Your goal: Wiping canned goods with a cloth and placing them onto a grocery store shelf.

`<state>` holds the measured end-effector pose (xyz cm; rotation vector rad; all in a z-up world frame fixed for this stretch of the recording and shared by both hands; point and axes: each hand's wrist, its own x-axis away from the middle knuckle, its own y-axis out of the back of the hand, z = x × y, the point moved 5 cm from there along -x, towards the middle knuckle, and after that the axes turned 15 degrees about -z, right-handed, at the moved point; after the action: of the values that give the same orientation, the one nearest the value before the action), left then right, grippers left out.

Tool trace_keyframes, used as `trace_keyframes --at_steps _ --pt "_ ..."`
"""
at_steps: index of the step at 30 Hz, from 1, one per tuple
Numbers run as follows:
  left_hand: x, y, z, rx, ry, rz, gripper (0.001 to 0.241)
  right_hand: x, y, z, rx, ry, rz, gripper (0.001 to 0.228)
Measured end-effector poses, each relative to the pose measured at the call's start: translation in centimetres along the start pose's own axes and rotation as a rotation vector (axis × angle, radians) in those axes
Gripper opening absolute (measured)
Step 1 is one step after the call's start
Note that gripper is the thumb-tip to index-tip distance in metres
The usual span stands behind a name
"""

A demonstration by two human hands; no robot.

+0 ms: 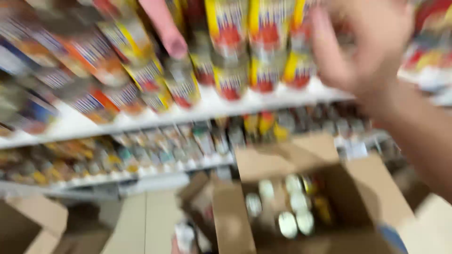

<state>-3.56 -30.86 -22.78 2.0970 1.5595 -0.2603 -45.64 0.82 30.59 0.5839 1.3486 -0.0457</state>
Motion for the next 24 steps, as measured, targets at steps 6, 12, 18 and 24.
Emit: trace_keyframes --at_steps 6,12,18,24 --pt "-1.8 1.0 -11.1 0.049 0.217 0.128 0.048 28.5 -1.0 5.3 -0.157 -0.363 0.686 0.015" --pt "-2.5 -0.4 -13.3 0.086 0.248 0.108 0.033 53.8 -5.4 3.2 0.205 -0.684 1.626 0.062" --pt "-2.8 0.4 -13.3 0.002 0.195 0.113 0.031 52.9 -7.1 6.5 0.459 -0.863 1.651 0.109" --pt "-3.3 -0.7 -13.9 0.073 0.178 0.076 0.030 54.8 -5.0 1.1 0.579 -1.254 1.206 0.101"
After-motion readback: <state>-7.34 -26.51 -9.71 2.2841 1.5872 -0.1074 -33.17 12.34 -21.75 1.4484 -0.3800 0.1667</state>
